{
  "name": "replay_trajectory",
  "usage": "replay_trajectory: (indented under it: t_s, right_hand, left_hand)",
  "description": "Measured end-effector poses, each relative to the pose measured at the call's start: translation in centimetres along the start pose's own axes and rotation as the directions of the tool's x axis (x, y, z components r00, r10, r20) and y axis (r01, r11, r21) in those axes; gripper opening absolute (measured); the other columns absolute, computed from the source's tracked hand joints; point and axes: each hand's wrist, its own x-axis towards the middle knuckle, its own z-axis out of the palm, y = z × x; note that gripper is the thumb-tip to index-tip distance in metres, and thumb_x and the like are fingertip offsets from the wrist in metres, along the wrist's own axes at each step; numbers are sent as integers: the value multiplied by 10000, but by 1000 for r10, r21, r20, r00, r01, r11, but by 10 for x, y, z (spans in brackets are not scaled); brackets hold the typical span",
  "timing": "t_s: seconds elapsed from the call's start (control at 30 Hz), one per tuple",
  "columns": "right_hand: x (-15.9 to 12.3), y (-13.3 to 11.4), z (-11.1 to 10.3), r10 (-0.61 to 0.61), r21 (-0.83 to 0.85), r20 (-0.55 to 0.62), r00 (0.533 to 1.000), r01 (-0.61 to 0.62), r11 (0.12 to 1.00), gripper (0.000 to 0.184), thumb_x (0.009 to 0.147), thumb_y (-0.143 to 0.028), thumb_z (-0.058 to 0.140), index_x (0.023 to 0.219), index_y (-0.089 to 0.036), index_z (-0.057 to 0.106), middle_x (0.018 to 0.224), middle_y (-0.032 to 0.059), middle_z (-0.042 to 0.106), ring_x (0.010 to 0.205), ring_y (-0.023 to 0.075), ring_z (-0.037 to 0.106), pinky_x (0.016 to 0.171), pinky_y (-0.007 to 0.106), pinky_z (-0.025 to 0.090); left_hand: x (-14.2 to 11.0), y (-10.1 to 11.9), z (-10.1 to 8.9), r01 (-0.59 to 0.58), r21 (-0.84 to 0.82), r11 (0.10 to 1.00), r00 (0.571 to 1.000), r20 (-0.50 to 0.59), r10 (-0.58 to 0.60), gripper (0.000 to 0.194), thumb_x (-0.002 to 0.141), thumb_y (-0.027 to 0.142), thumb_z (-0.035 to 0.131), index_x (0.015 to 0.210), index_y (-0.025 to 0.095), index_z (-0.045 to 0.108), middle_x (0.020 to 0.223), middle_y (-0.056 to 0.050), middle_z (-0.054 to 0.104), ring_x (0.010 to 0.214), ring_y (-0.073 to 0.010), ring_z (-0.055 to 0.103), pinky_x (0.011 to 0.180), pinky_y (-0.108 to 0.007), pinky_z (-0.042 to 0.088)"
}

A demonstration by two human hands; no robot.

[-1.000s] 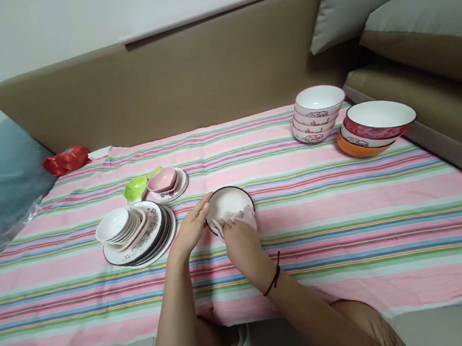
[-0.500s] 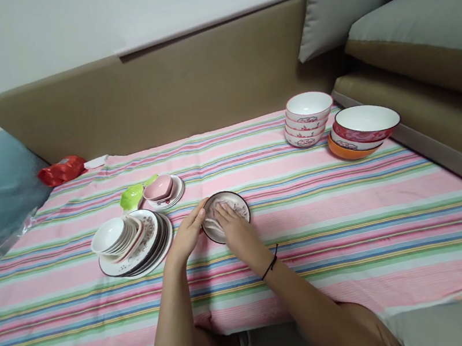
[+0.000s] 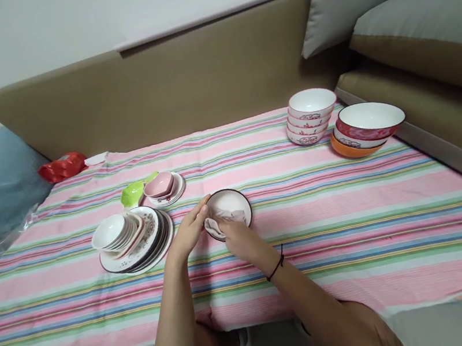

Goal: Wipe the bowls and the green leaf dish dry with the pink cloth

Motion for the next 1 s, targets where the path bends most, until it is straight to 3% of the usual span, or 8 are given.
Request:
replay_trajectory:
  t_s: [0.17,0.27,0.37,0.5,0.6,0.7,0.87,1.0]
  right_hand:
    - [2,9,13,130,-234,-128,983,-157,959,654,783,39,304,1428,-40,377,1507,155,366,1436,220,254,1171,428,253]
    - [-1,-1,7,252,-396,-108,962,-274,877,578,822,21,303,1385,1,431,1473,201,399,1391,262,350,1127,419,318]
    - [-4,-15,-5,330,-479,-15,944,-296,826,474,839,-11,337,1242,-27,586,1293,232,582,1206,290,561,1069,431,367]
    - [-5,-20,-15,310,-378,117,944,-246,893,444,800,-16,379,1142,-79,655,1115,178,691,1071,279,634,1059,434,365]
    - [-3,-11,-11,207,-145,133,969,-188,972,511,802,-21,360,1223,-154,617,1234,90,656,1156,216,592,1019,346,434]
    - [0,1,1,66,60,29,997,-68,996,586,844,-52,337,1408,-173,439,1445,60,481,1336,175,433,1113,351,354]
    - [1,8,10,159,-176,-109,981,-177,968,644,812,11,317,1447,-88,364,1524,119,348,1445,208,230,1172,426,249]
    - [-3,-8,-3,304,-384,-99,948,-318,867,523,844,-4,328,1331,-40,515,1418,196,479,1330,259,442,1092,405,358]
  left_hand:
    - [1,-1,1,20,-19,1000,1000,1,-20,579,898,419,424,1390,117,467,1478,-83,422,1389,-199,361,1172,-356,224]
    - [0,-1,2,44,-48,998,999,5,-44,565,896,427,429,1389,156,477,1477,-65,426,1384,-206,371,1152,-360,271]
    - [0,1,3,26,-14,1000,1000,-2,-26,533,904,407,417,1377,175,495,1467,-49,444,1379,-193,379,1163,-349,245]
    - [1,1,4,-10,54,998,1000,-26,12,488,915,388,396,1349,206,527,1447,-24,474,1374,-179,387,1179,-357,205]
    - [1,1,4,-26,67,997,999,-36,28,479,919,378,390,1337,198,537,1431,-30,493,1364,-184,403,1177,-367,216]
    - [1,1,4,-17,66,998,999,-46,20,481,918,372,394,1336,181,538,1429,-43,494,1361,-193,408,1175,-376,222]
    - [0,2,5,-14,47,999,999,-35,15,501,918,375,396,1355,161,512,1443,-55,477,1363,-176,403,1174,-353,222]
    - [-1,4,6,0,52,999,999,-38,1,490,917,371,402,1348,171,522,1443,-50,477,1362,-175,405,1170,-352,231]
